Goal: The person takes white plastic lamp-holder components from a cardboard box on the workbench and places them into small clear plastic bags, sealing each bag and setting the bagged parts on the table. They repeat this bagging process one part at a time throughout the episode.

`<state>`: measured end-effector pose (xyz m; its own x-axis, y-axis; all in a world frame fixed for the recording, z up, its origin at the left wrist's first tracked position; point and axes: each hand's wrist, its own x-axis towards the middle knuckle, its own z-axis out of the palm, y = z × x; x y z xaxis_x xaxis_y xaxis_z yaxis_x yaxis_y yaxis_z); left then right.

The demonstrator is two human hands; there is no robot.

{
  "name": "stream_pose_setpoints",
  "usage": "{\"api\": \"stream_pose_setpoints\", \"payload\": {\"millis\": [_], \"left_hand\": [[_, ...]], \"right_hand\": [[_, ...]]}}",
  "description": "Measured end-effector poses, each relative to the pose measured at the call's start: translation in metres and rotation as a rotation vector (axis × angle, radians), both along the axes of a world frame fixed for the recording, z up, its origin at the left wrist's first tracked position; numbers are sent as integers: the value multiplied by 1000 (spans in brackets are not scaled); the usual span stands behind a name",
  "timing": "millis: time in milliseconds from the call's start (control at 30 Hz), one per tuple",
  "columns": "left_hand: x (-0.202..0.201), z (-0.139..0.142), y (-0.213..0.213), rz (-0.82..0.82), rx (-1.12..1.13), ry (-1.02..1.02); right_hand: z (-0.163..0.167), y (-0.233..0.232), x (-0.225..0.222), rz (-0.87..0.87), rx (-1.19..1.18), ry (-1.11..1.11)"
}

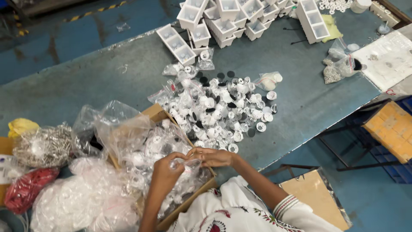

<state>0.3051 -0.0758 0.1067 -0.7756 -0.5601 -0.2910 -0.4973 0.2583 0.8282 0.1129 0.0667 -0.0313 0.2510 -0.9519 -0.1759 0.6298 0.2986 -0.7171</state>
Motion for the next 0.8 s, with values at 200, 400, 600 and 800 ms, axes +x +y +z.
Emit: {"api": "stream_pose_setpoints", "payload": {"millis": [200,400,600,800], "left_hand": [[-66,21,-1,-138,182,321],[-142,-26,-47,-185,450,535],[-172,-120,-98,230,186,390],[-153,-173,-89,275,91,284]], "right_hand": [[-54,-18,5,-412,70,-635],[-47,-30,-44,-652,-36,-700],[-33,-42,-129,-872,293,-135],[-41,-61,-161,-802,516,359]]}}
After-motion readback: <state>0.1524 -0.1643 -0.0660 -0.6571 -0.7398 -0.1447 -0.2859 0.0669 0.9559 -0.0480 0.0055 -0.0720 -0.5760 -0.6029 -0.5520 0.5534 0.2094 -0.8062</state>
